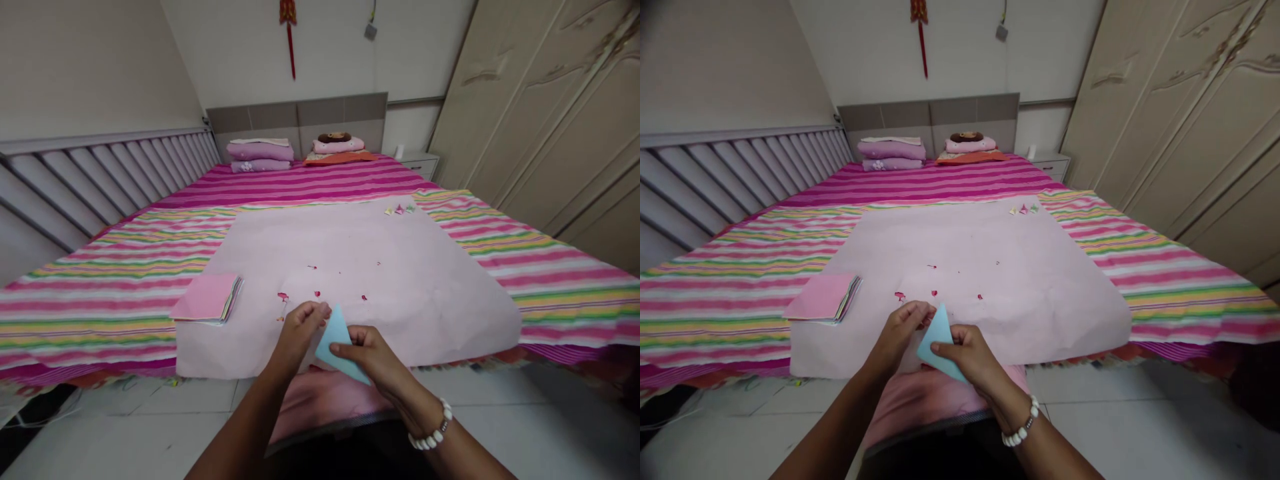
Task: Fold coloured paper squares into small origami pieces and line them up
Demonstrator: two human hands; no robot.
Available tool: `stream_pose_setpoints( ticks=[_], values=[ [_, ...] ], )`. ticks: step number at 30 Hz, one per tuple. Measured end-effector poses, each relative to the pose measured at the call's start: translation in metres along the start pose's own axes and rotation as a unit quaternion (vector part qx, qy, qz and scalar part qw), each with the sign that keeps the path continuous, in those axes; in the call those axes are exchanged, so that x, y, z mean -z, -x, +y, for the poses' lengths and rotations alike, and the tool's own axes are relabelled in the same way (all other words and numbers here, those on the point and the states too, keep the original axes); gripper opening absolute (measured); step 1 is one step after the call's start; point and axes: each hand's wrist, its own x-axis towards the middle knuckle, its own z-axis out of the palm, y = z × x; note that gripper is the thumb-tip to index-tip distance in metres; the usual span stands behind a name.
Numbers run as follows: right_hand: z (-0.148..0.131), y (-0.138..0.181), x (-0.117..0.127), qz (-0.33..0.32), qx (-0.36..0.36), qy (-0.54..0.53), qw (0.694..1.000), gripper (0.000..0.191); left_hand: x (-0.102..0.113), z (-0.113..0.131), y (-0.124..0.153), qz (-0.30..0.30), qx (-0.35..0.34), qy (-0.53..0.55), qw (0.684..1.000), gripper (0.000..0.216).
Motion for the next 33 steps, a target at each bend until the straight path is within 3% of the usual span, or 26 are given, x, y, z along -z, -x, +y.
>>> stream_pose_setpoints(
  ticks=[2,4,11,17,23,27,30,33],
  values=[
    [-0.003,-0.001,0.002,0.029,0.014,-0.009,0.999,0.023,0.002,-0.004,0.006,-0.050,-0.002,-0.036,0.998,0.031],
    [-0.007,-0.002,0.003,0.046,0.021,-0.006,0.999,0.025,0.002,-0.009,0.012,-0.064,-0.006,-0.055,0.996,0.032],
    [-0.010,-0.003,0.002,0.067,0.035,0.018,0.997,0.037,0.001,-0.020,0.021,0.001,-0.037,-0.104,0.994,0.041],
    [-0.008,-0.004,0.003,0.085,0.041,0.034,0.995,0.038,0.004,-0.024,0.025,-0.030,-0.029,-0.087,0.995,0.034],
    [-0.007,-0.006,0.000,0.100,0.054,0.068,0.991,0.036,0.016,-0.032,0.017,0.039,-0.035,-0.102,0.993,0.039],
    [-0.008,-0.009,0.002,0.139,0.110,0.159,0.971,0.039,0.018,-0.024,0.022,0.086,-0.036,-0.126,0.988,0.023],
    [-0.007,-0.011,0.000,0.146,0.140,0.211,0.956,0.037,0.011,-0.011,0.028,0.027,-0.028,-0.093,0.995,0.037],
    [-0.007,-0.010,-0.004,0.130,0.140,0.205,0.960,0.031,0.005,-0.002,0.028,-0.032,-0.004,-0.023,0.999,0.039]
  ],
)
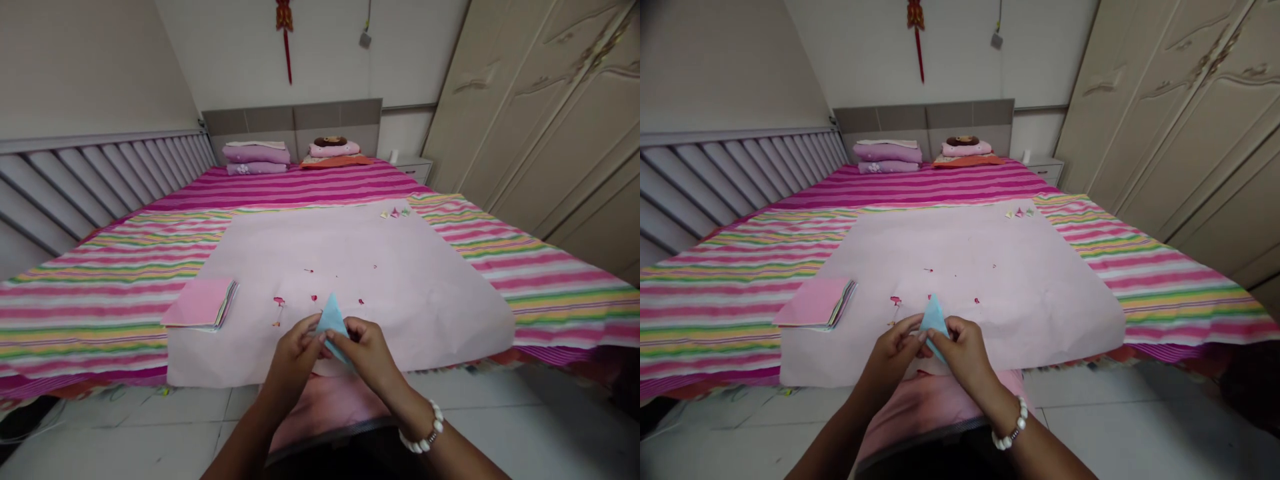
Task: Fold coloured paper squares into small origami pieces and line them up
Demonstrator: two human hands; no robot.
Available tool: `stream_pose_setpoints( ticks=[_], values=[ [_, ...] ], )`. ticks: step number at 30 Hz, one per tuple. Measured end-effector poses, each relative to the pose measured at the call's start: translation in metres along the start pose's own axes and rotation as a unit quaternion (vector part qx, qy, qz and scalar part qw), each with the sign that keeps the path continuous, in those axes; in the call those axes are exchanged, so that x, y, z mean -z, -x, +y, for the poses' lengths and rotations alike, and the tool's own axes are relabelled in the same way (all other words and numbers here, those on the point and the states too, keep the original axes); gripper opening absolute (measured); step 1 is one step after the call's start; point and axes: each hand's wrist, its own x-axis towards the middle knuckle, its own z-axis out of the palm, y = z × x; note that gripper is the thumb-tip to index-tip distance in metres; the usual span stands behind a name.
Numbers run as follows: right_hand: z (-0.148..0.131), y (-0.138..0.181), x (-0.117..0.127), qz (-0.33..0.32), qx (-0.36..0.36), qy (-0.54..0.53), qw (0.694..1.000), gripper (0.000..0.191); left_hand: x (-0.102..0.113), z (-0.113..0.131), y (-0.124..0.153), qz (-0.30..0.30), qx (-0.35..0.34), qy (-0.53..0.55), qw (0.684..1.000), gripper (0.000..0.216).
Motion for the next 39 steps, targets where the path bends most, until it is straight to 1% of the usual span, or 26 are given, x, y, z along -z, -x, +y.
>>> stream_pose_setpoints(
  ticks=[4,7,10,12,15,21,26,30,32,34,36,39],
  values=[
    [-0.008,0.005,0.004,-0.048,-0.021,-0.050,0.997,0.033,0.003,0.001,-0.005,-0.048,0.024,0.054,0.997,0.026],
    [-0.014,0.006,0.011,-0.086,-0.021,-0.111,0.990,0.037,0.008,-0.003,-0.004,-0.075,0.051,0.079,0.993,0.022],
    [-0.016,0.005,0.014,-0.083,-0.036,-0.164,0.982,0.039,0.010,-0.008,-0.003,-0.103,0.072,0.095,0.988,0.023],
    [-0.015,0.004,0.014,-0.087,-0.047,-0.177,0.979,0.035,0.010,-0.009,-0.002,-0.116,0.076,0.103,0.985,0.025],
    [-0.012,0.004,0.014,-0.097,-0.053,-0.181,0.977,0.031,0.009,-0.009,-0.001,-0.121,0.077,0.109,0.984,0.025],
    [-0.011,0.003,0.015,-0.095,-0.060,-0.188,0.976,0.031,0.008,-0.008,0.001,-0.122,0.081,0.114,0.983,0.027],
    [-0.014,0.002,0.016,-0.073,-0.050,-0.159,0.983,0.017,0.007,-0.011,-0.003,-0.084,0.080,0.092,0.989,0.030],
    [-0.011,0.003,0.012,-0.101,-0.050,-0.151,0.982,0.015,0.004,-0.011,-0.005,-0.057,0.070,0.084,0.992,0.030],
    [-0.007,0.003,0.009,-0.104,-0.038,-0.130,0.985,0.013,0.000,-0.009,-0.006,-0.039,0.063,0.073,0.995,0.028],
    [-0.002,0.004,0.006,-0.082,-0.006,-0.078,0.994,0.010,-0.005,-0.006,-0.005,-0.022,0.053,0.057,0.997,0.029],
    [0.002,0.004,0.003,-0.046,0.035,-0.004,0.998,0.009,-0.010,-0.004,-0.003,-0.009,0.036,0.046,0.998,0.032],
    [0.005,0.006,-0.001,-0.013,0.085,0.077,0.993,0.011,-0.016,-0.002,0.000,-0.007,0.011,0.012,1.000,0.031]
  ],
)
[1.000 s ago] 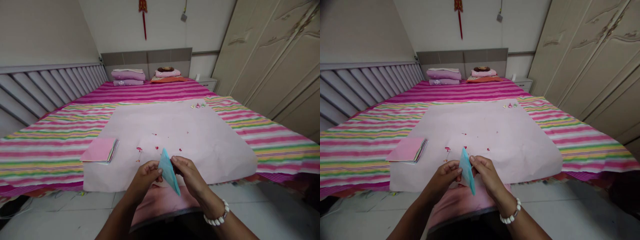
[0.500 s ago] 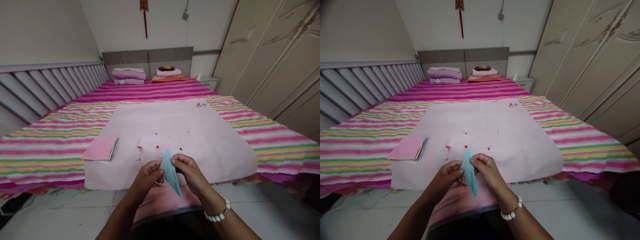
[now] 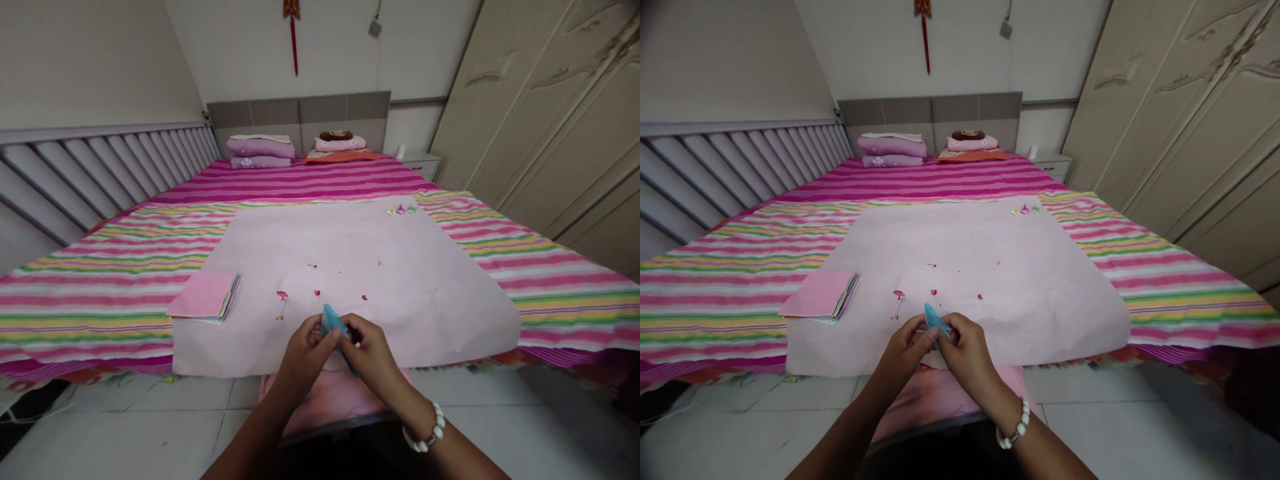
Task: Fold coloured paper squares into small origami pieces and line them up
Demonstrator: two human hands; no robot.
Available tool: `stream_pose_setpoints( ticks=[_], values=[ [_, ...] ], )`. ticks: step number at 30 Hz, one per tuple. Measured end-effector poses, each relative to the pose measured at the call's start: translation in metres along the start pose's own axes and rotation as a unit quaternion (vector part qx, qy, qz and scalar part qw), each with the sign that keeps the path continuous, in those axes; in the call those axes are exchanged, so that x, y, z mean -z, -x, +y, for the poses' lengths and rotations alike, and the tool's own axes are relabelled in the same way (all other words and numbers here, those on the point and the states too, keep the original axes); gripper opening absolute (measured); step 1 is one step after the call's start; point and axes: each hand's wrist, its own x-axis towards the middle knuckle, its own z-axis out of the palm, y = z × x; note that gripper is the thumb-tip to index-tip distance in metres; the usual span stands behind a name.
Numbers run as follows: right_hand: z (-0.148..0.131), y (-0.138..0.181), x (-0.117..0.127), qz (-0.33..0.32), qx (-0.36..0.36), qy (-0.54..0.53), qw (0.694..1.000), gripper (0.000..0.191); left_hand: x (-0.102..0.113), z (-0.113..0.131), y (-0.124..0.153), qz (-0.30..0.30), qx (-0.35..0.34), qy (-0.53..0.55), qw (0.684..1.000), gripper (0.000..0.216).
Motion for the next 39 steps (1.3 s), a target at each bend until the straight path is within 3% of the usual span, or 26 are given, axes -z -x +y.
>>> stream_pose_setpoints(
  ticks=[6,10,14,18,24,29,33,37,39],
  values=[
    [-0.003,0.001,0.000,0.027,0.034,0.067,0.997,0.012,-0.004,-0.004,0.003,0.028,-0.015,-0.107,0.994,0.018],
    [-0.002,0.002,-0.001,0.035,0.058,0.093,0.993,0.013,-0.002,-0.012,-0.001,0.060,-0.013,-0.116,0.991,0.043],
    [0.002,0.002,-0.002,0.045,0.072,0.086,0.993,0.013,0.000,-0.017,-0.005,0.067,-0.019,-0.106,0.992,0.040],
    [0.008,0.000,0.000,0.050,0.045,0.050,0.997,0.017,0.003,-0.017,-0.005,0.073,-0.011,-0.106,0.992,0.038],
    [0.016,-0.004,0.003,0.039,-0.068,-0.104,0.991,0.014,0.011,-0.017,-0.008,0.068,-0.028,-0.077,0.994,0.031],
    [0.011,-0.003,0.011,0.043,-0.020,-0.147,0.988,0.013,0.016,-0.011,-0.009,0.049,0.044,0.032,0.997,0.030],
    [0.012,-0.002,0.016,0.020,-0.001,-0.178,0.984,0.017,0.019,-0.007,-0.005,0.019,0.034,0.057,0.998,0.033],
    [0.012,-0.003,0.011,0.039,-0.098,-0.240,0.965,0.018,0.017,-0.005,-0.001,0.013,-0.055,0.015,0.998,0.025],
    [0.008,-0.003,0.007,0.063,-0.164,-0.282,0.943,0.034,0.013,-0.006,0.001,0.042,-0.099,-0.020,0.994,0.024]
  ],
)
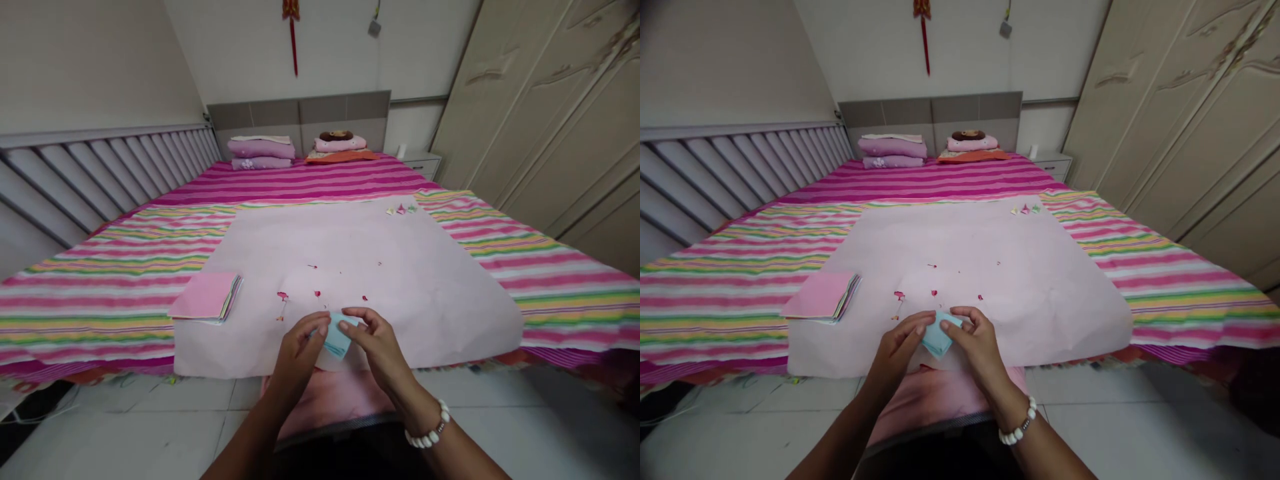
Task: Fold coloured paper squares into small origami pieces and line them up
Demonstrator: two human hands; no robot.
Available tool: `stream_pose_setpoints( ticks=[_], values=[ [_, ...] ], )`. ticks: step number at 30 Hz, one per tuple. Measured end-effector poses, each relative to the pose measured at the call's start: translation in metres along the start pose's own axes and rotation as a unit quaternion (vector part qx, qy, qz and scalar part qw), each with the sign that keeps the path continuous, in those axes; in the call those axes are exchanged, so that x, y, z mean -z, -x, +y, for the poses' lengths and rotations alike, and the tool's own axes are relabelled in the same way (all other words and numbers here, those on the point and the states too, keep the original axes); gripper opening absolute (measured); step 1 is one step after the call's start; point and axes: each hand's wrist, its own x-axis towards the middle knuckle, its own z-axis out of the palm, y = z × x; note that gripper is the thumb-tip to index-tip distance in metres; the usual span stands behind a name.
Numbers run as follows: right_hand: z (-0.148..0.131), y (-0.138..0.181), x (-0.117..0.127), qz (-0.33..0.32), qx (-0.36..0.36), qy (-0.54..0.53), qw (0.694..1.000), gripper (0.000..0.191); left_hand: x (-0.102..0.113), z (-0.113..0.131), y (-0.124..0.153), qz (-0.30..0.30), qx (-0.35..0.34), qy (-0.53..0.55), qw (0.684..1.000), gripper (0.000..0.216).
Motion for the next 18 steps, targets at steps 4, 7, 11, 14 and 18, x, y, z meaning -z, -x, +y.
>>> stream_pose_setpoints(
  ticks=[4,7,11,14,18],
  values=[
    [-0.004,0.003,-0.007,-0.023,-0.083,-0.061,0.994,0.048,-0.007,-0.007,0.002,0.040,-0.046,-0.045,0.997,0.019],
    [-0.004,0.003,-0.007,-0.046,-0.061,-0.057,0.995,0.046,-0.009,-0.011,0.000,0.064,-0.011,-0.013,0.998,0.031],
    [-0.002,0.001,-0.004,-0.078,-0.031,0.003,0.996,0.046,-0.002,-0.005,-0.011,0.014,0.102,0.040,0.994,0.046],
    [-0.002,-0.003,0.000,-0.084,0.000,0.040,0.996,0.044,0.006,0.002,-0.018,-0.037,0.126,0.025,0.991,0.027],
    [-0.004,-0.009,0.006,-0.048,0.015,0.016,0.999,0.043,0.010,0.004,-0.017,-0.053,0.147,0.001,0.988,0.028]
  ],
)
